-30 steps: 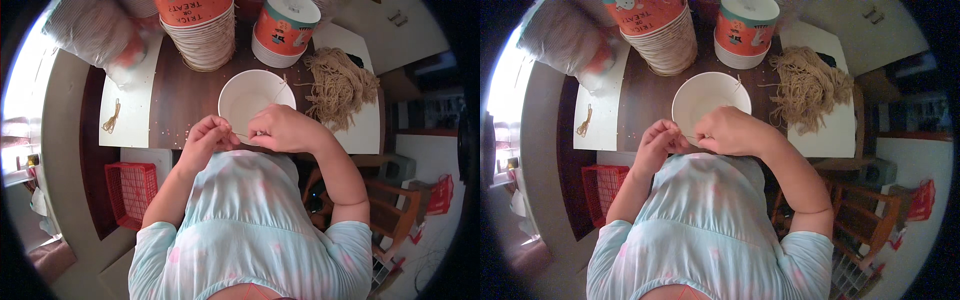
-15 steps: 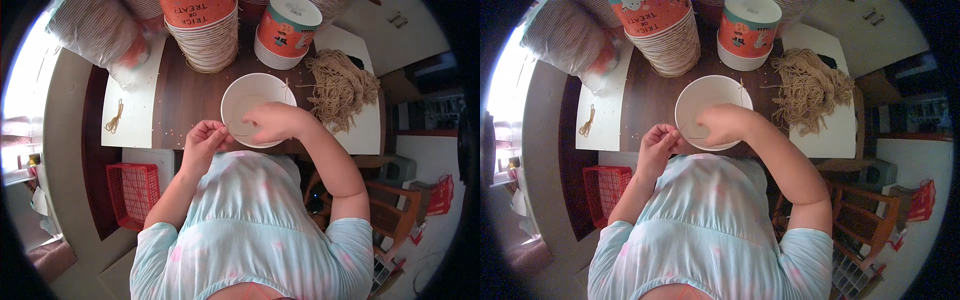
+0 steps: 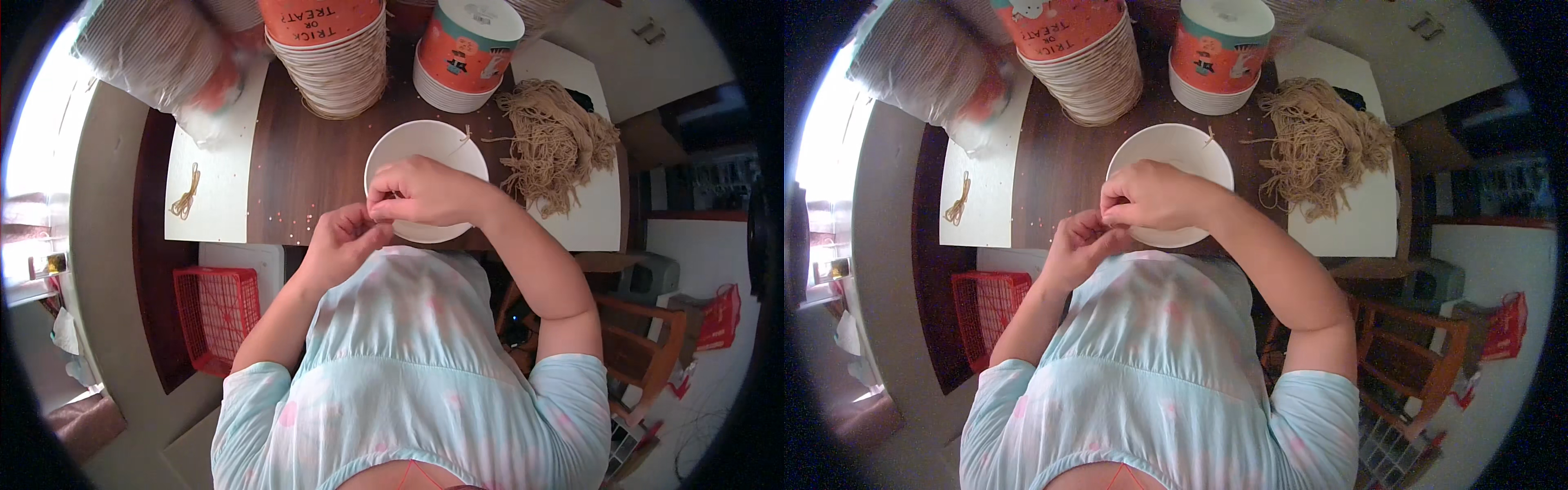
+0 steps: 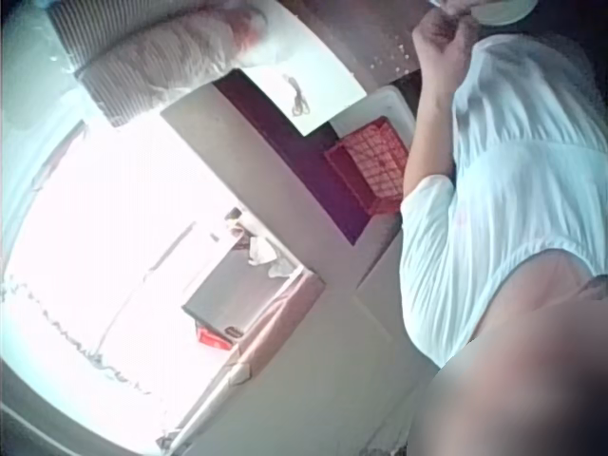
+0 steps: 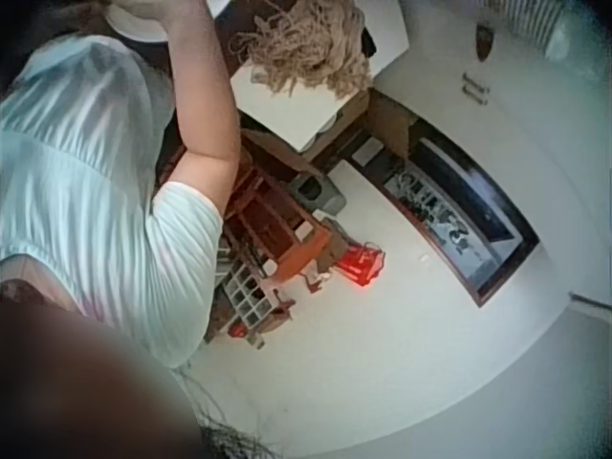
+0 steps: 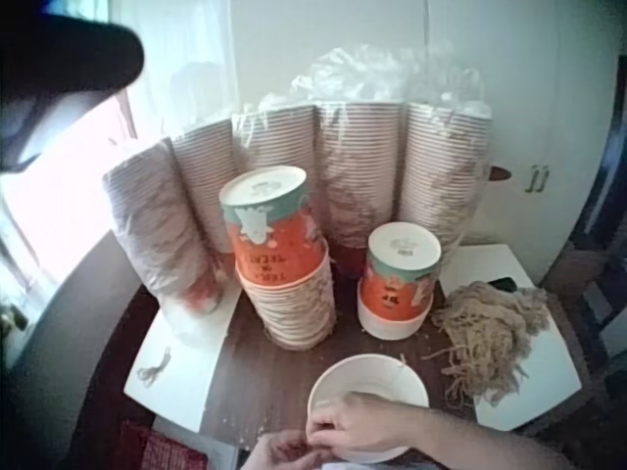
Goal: Attaching thin strings to paper cups through pre-punched holes to create handles.
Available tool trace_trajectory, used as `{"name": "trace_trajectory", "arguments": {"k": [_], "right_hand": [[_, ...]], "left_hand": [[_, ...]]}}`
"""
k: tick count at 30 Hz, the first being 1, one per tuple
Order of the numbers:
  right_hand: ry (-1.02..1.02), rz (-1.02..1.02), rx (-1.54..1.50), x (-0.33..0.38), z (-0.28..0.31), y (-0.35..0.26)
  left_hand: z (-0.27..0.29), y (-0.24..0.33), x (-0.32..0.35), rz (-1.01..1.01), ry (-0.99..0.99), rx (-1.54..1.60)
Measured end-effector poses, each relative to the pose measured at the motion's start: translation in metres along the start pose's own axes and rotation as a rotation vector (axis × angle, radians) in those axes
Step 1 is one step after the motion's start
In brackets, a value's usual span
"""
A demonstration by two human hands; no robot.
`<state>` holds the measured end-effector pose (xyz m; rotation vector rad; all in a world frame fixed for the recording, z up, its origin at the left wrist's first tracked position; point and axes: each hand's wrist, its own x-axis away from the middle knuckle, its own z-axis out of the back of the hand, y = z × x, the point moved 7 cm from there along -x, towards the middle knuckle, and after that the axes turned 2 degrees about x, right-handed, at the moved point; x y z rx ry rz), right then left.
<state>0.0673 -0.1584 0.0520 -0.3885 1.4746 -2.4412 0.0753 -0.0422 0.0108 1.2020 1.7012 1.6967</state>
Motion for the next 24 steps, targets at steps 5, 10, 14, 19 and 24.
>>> {"name": "trace_trajectory", "arguments": {"k": [5,10,14,19,24], "right_hand": [[0.874,0.171,0.771,0.038,0.023,-0.040],[0.442,-0.190,0.050,0.051,-0.007,0.008],[0.528,0.039,0.331,0.037,-0.024,0.010],[0.536,-0.018,0.371,0.039,-0.035,-0.008],[0.557,-0.193,-0.024,0.045,-0.048,-0.016]], "left_hand": [[0.020,-0.028,0.000,0.039,0.043,0.321],[0.021,-0.028,0.000,0.054,0.010,0.373],[0.019,-0.021,0.000,0.050,0.013,0.333],[0.024,0.000,0.016,-0.136,0.215,-0.147],[0.012,0.031,0.035,-0.484,0.372,-0.777]]}}
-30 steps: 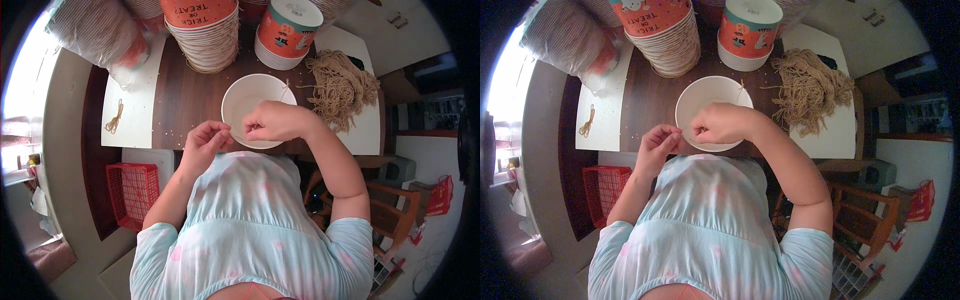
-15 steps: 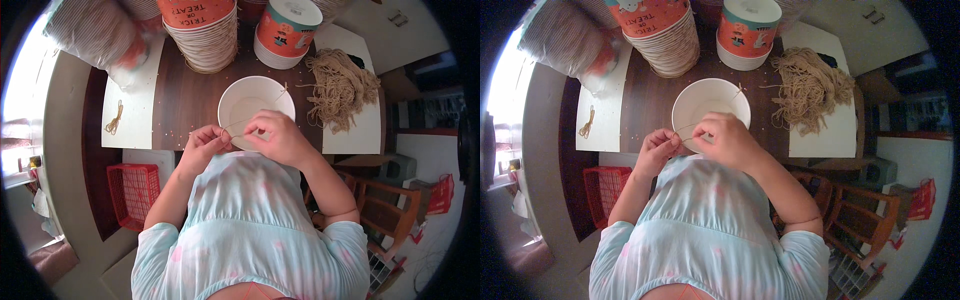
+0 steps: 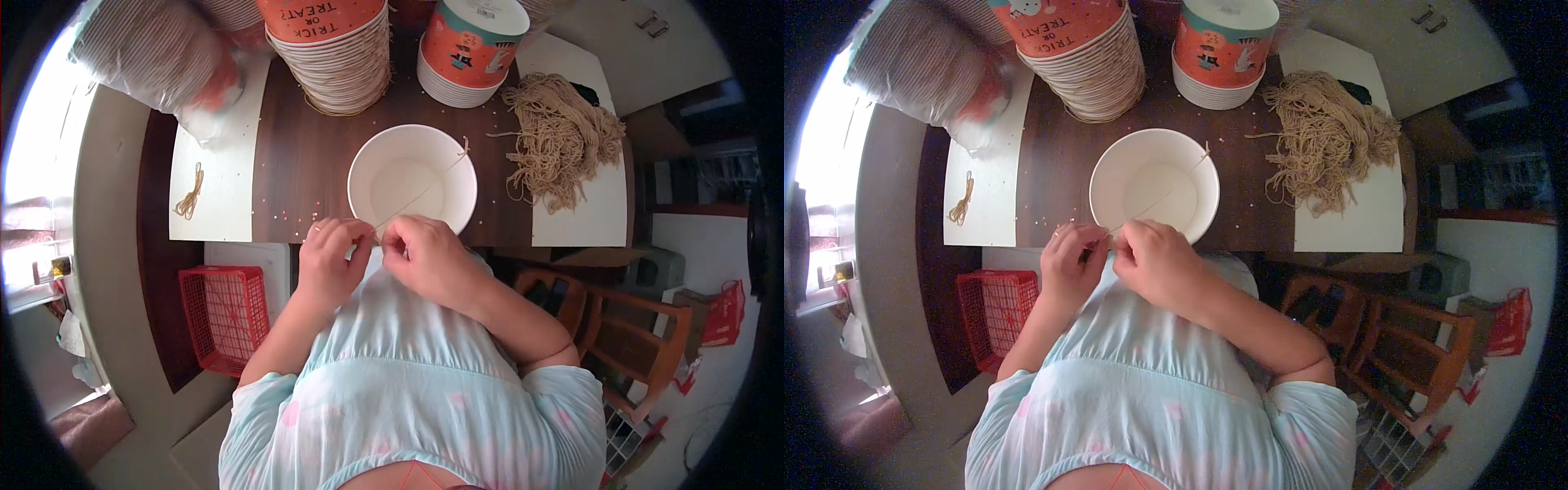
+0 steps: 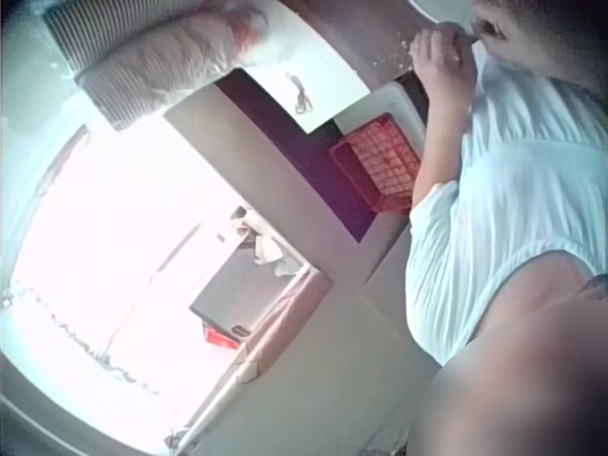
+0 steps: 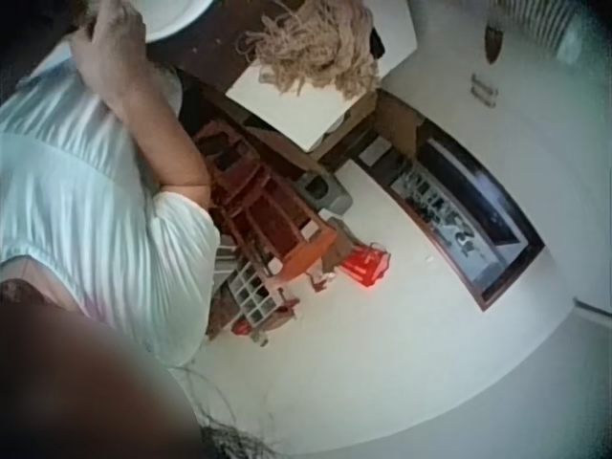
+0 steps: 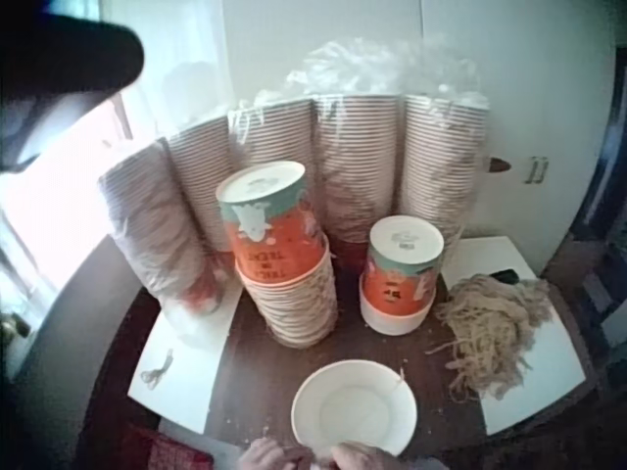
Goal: Attaching thin strings to paper cups through pre-punched holes to create handles.
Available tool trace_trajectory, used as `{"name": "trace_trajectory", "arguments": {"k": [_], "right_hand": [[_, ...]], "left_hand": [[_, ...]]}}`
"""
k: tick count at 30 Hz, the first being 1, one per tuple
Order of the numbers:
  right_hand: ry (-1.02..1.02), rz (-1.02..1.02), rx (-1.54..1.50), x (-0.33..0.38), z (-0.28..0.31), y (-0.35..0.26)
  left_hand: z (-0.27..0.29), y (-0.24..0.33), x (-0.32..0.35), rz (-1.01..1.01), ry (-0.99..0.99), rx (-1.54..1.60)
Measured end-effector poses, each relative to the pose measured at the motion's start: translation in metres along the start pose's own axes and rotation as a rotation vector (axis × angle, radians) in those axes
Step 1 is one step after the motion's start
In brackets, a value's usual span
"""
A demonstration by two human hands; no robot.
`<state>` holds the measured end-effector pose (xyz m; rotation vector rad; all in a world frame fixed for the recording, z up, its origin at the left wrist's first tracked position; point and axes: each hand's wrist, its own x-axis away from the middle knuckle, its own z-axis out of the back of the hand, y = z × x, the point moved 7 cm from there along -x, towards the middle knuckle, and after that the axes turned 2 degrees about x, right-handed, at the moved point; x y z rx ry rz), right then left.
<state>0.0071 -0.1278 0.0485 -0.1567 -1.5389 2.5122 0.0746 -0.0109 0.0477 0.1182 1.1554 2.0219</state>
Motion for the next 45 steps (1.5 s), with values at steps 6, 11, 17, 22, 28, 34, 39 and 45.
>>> {"name": "trace_trajectory", "arguments": {"k": [6,11,17,22,28,34,39,45], "right_hand": [[-0.008,-0.114,0.006,0.014,-0.008,0.006],[0.282,0.165,0.514,0.016,-0.008,0.003],[0.295,0.200,0.397,-0.001,-0.015,0.040],[0.024,-0.173,-0.441,-0.007,-0.033,0.070],[-0.070,-0.354,-1.245,-0.003,-0.048,0.076],[-0.092,-0.487,-1.615,-0.002,-0.064,0.094],[-0.042,-0.536,-1.459,0.001,-0.058,0.087],[-0.030,-0.543,-1.416,0.001,-0.059,0.087]], "left_hand": [[-0.001,0.015,0.009,-0.280,0.066,-0.208],[-0.028,-0.037,0.009,0.428,0.034,0.561],[-0.046,-0.041,0.008,0.650,0.068,1.024],[-0.041,-0.043,0.014,0.682,0.120,0.998],[-0.045,-0.047,0.022,0.637,0.144,1.001],[-0.044,-0.045,0.020,0.570,0.156,1.012],[-0.041,-0.039,0.021,0.480,0.125,0.766],[-0.038,-0.024,0.015,0.334,0.114,0.576]]}}
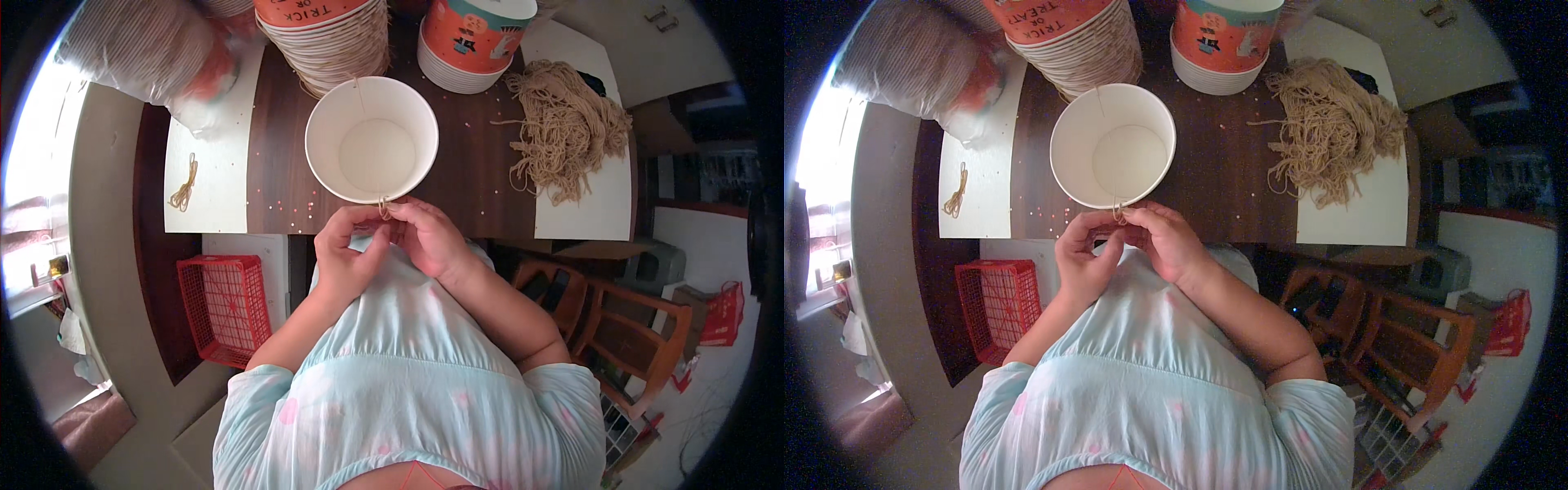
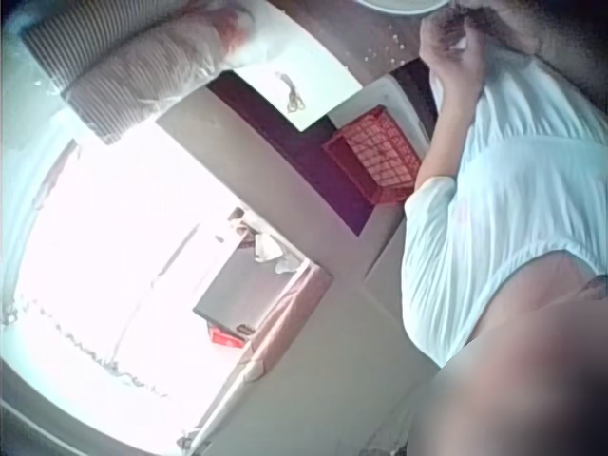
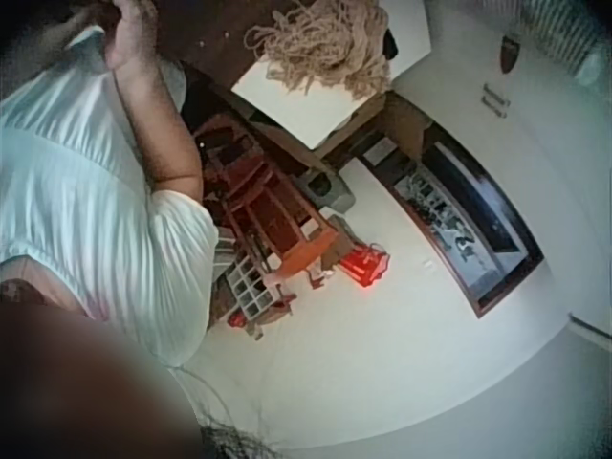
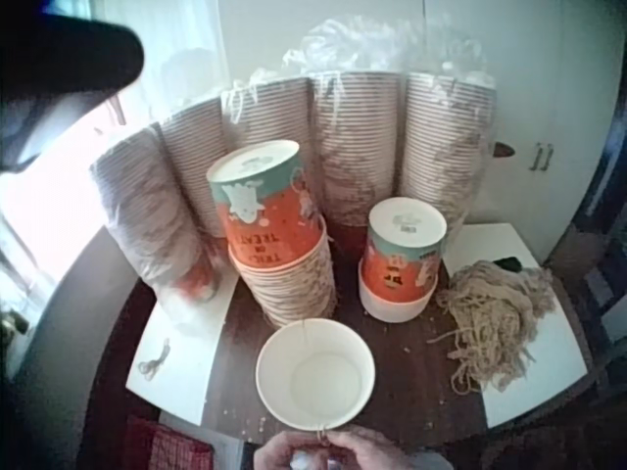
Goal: Attaching thin strings to paper cups through pre-punched holes to create handles.
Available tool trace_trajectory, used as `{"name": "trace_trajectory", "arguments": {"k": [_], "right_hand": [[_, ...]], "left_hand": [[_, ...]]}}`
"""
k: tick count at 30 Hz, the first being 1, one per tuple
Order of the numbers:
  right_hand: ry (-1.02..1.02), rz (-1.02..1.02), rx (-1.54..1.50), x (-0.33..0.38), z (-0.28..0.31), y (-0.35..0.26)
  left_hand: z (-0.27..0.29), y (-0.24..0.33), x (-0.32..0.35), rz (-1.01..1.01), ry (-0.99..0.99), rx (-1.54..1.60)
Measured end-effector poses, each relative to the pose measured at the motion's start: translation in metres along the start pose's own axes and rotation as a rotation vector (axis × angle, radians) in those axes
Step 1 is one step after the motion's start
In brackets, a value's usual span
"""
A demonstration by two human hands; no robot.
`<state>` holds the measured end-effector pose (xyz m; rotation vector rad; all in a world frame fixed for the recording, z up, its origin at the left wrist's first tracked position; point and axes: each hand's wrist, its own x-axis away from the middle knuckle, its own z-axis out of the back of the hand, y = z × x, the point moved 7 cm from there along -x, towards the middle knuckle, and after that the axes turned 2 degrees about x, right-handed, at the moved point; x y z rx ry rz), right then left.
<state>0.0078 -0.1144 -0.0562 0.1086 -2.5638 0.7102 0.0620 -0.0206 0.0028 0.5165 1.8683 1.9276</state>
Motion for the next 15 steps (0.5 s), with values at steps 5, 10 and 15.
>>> {"name": "trace_trajectory", "arguments": {"k": [5,10,15], "right_hand": [[-0.019,-0.017,-0.036,-0.003,0.008,0.005],[0.013,-0.055,-0.104,-0.005,0.011,0.005],[0.131,-0.014,0.081,-0.009,0.041,0.005]], "left_hand": [[0.001,0.002,-0.002,-0.079,0.012,-0.199],[0.002,0.005,-0.003,-0.026,0.019,-0.238],[0.008,-0.005,-0.003,-0.048,0.042,-0.242]]}}
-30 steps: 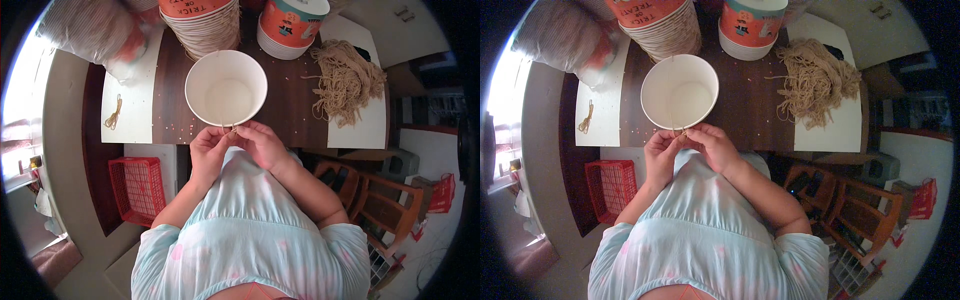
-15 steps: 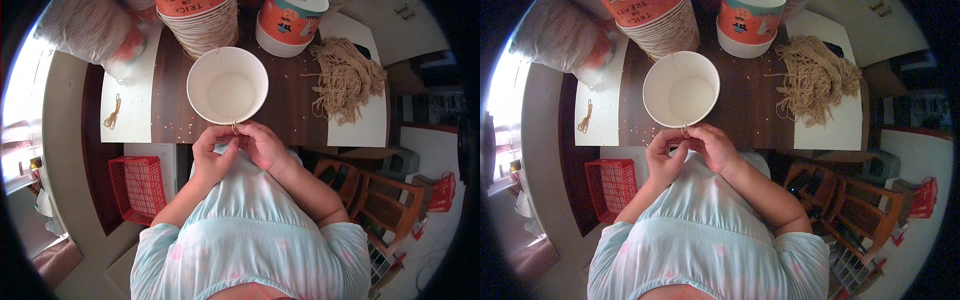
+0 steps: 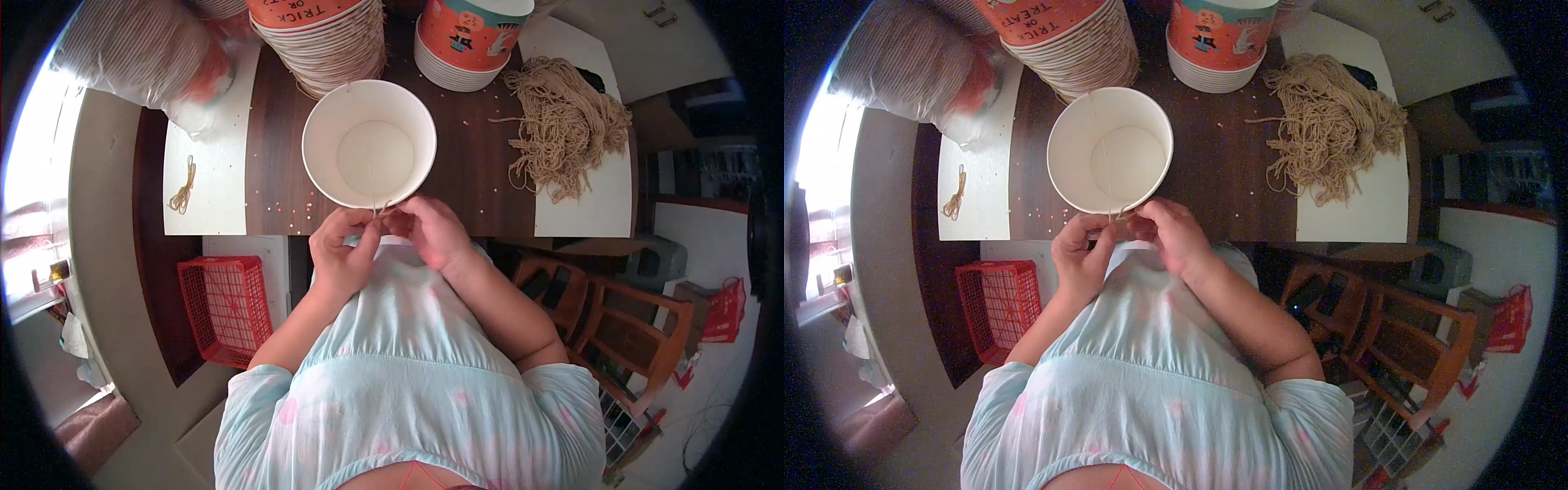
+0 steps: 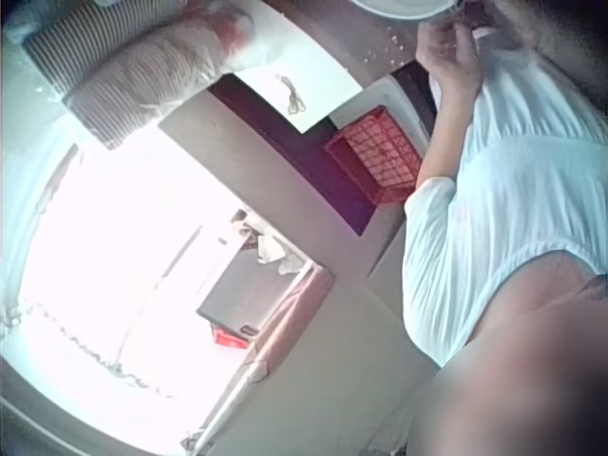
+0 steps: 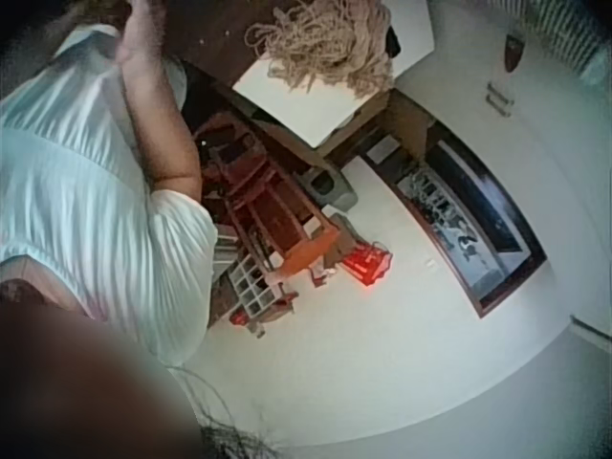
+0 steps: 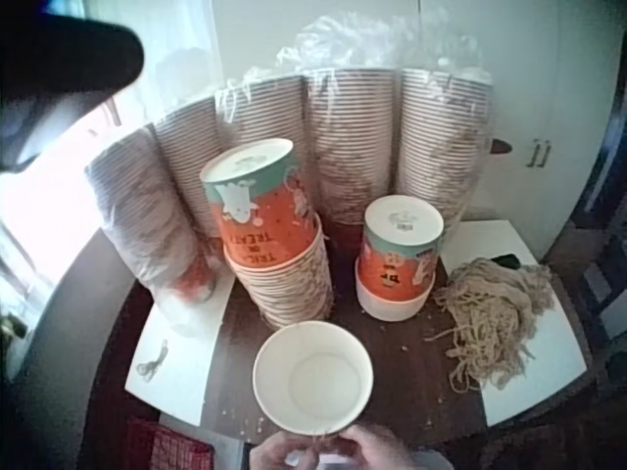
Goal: Attaching thin strings to paper cups through pre-punched holes to create handles.
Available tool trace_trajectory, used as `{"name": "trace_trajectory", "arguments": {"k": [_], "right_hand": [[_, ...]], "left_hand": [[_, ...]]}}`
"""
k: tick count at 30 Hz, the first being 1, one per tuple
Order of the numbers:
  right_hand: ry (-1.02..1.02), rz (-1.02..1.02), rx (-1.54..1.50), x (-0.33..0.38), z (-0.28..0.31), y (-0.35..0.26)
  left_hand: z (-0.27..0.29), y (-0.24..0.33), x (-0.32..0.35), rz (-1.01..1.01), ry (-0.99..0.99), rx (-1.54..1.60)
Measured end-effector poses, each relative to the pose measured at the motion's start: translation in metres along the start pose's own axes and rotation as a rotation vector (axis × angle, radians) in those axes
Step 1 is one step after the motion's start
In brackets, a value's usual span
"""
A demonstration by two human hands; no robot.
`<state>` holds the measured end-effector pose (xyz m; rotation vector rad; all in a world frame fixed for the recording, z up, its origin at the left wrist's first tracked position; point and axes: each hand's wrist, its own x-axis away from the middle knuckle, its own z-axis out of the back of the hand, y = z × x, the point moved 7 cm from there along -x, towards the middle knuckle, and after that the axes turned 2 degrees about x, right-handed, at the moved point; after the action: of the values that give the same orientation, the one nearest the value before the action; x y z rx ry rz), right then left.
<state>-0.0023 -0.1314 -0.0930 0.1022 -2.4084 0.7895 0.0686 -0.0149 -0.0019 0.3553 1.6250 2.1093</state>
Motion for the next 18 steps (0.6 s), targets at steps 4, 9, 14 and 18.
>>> {"name": "trace_trajectory", "arguments": {"k": [4,9,14,18], "right_hand": [[0.192,0.416,0.737,0.010,-0.008,-0.043],[0.388,1.133,1.590,0.035,-0.041,-0.069],[0.393,1.138,1.686,0.038,-0.046,-0.070],[0.369,1.079,1.579,0.060,-0.054,-0.081]], "left_hand": [[0.002,-0.002,-0.001,0.042,0.015,0.021],[-0.001,-0.003,-0.003,0.105,0.004,0.070],[-0.002,-0.001,-0.004,0.142,0.004,0.133],[0.003,0.012,-0.005,0.072,-0.008,0.067]]}}
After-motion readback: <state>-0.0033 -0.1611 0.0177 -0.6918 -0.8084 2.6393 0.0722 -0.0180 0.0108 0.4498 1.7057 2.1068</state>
